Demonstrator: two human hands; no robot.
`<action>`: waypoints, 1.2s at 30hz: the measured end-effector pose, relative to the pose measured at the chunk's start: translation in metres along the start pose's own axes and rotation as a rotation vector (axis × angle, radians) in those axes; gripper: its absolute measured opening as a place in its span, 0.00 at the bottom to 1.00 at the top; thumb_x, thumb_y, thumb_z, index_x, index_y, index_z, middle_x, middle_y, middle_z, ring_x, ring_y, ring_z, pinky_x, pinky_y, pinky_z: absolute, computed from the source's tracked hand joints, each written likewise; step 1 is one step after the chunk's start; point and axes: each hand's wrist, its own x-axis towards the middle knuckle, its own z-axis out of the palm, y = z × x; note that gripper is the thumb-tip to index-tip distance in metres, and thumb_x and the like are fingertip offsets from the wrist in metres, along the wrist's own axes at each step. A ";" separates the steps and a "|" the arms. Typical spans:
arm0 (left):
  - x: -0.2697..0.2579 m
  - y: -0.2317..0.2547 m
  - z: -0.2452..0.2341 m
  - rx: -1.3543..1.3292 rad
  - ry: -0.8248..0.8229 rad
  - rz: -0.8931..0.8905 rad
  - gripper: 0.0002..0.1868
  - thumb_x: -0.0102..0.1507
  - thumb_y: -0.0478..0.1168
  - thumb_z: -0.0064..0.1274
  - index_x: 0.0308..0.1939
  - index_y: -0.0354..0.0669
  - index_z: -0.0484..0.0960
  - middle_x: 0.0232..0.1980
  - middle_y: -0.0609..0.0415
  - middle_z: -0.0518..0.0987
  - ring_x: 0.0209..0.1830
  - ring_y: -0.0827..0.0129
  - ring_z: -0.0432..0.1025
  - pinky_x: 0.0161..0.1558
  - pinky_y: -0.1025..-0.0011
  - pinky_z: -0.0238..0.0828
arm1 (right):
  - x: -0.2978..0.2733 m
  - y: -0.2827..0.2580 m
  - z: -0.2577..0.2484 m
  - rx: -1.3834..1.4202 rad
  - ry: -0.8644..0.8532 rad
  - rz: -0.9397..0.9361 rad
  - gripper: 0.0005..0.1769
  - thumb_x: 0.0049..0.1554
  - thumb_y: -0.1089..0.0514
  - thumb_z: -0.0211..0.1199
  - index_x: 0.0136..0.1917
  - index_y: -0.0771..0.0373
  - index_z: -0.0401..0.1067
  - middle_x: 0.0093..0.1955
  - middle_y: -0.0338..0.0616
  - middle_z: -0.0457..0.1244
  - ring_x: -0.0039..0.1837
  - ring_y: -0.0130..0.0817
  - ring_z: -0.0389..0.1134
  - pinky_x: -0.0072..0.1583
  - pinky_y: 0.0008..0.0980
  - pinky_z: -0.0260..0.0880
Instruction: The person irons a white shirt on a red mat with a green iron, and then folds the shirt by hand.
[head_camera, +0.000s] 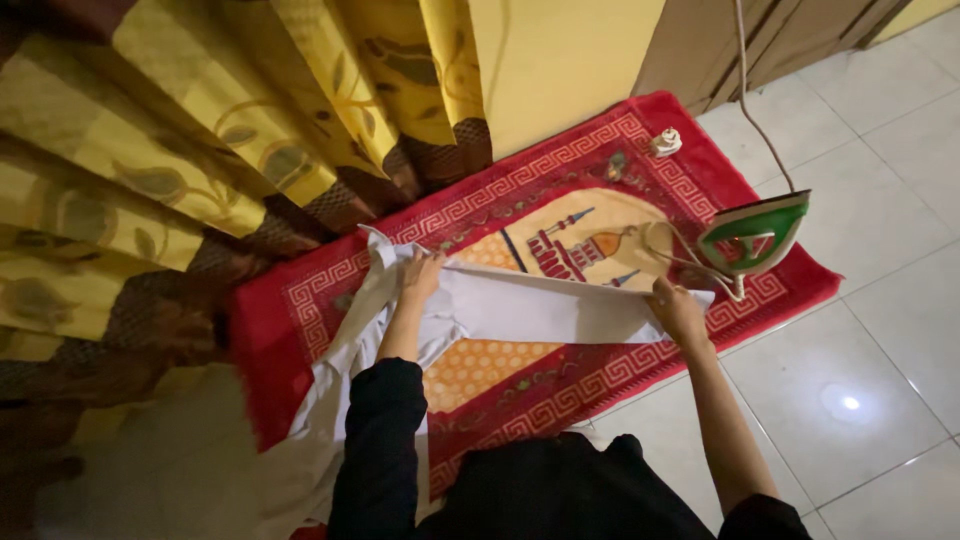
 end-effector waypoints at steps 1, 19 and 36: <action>-0.002 -0.001 0.000 -0.002 0.002 -0.005 0.24 0.65 0.36 0.48 0.66 0.52 0.74 0.65 0.53 0.75 0.73 0.42 0.63 0.58 0.44 0.69 | -0.001 0.000 -0.003 0.038 0.018 -0.016 0.13 0.57 0.55 0.64 0.47 0.66 0.66 0.41 0.61 0.68 0.47 0.63 0.70 0.47 0.57 0.67; -0.040 -0.118 -0.041 -0.714 0.844 -0.455 0.19 0.66 0.35 0.48 0.62 0.40 0.77 0.54 0.32 0.76 0.53 0.35 0.70 0.54 0.47 0.67 | 0.108 -0.057 0.001 -0.030 0.199 -0.364 0.15 0.56 0.57 0.68 0.53 0.65 0.70 0.45 0.62 0.67 0.48 0.62 0.68 0.51 0.56 0.67; -0.243 0.066 0.064 -0.820 0.694 -0.187 0.32 0.58 0.23 0.54 0.66 0.47 0.77 0.68 0.41 0.70 0.66 0.47 0.68 0.63 0.59 0.68 | 0.049 -0.049 0.009 -0.053 0.223 -0.330 0.24 0.50 0.69 0.57 0.61 0.68 0.62 0.63 0.65 0.56 0.69 0.70 0.54 0.67 0.60 0.60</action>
